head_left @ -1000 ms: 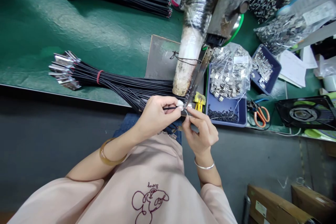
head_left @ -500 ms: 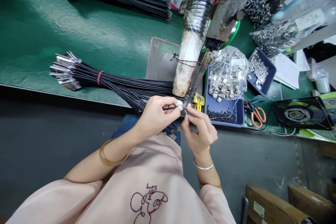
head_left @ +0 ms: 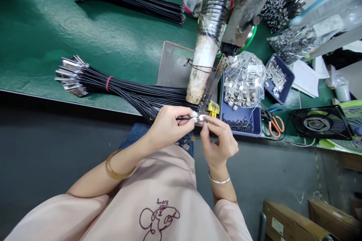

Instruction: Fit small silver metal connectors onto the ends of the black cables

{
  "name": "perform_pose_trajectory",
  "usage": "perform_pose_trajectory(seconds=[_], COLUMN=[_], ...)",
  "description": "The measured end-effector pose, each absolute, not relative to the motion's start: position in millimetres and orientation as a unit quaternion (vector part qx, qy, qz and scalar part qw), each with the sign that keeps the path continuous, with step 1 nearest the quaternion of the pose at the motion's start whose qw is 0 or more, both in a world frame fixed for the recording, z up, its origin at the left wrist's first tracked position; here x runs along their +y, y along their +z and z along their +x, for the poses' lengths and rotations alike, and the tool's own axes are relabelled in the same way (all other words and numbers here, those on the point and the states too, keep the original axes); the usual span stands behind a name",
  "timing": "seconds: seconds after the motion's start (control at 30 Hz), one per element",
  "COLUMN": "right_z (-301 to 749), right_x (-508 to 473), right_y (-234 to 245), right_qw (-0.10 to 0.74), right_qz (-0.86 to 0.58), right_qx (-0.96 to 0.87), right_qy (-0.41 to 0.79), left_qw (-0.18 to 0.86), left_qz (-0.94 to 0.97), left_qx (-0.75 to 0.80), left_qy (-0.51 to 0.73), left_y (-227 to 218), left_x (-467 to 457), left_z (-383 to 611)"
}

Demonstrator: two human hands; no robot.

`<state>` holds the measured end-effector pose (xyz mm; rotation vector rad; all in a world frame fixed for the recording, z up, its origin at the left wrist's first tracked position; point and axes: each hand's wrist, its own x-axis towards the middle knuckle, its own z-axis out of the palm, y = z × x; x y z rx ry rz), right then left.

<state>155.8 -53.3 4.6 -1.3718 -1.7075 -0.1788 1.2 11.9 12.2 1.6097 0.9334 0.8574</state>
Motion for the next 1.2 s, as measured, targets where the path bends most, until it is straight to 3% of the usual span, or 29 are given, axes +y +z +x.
perform_pose_trajectory(seconds=[0.17, 0.23, 0.53, 1.2], right_z=[157, 157, 159, 160], right_x=[-53, -53, -50, -51], right_y=[11, 12, 16, 17], right_qw=[0.488, 0.493, 0.454, 0.442], right_qz=[-0.618, -0.618, -0.600, -0.572], right_qx=[-0.593, -0.580, -0.650, -0.689], right_qy=[0.170, 0.197, 0.107, 0.059], left_qw=[0.489, 0.488, 0.498, 0.504], left_qz=[0.700, 0.695, 0.669, 0.647], left_qx=[0.376, 0.382, 0.397, 0.439], left_qy=[0.360, 0.363, 0.383, 0.368], left_y=[13, 14, 12, 14], left_x=[12, 12, 12, 13], left_z=[-1, 0, 3, 8])
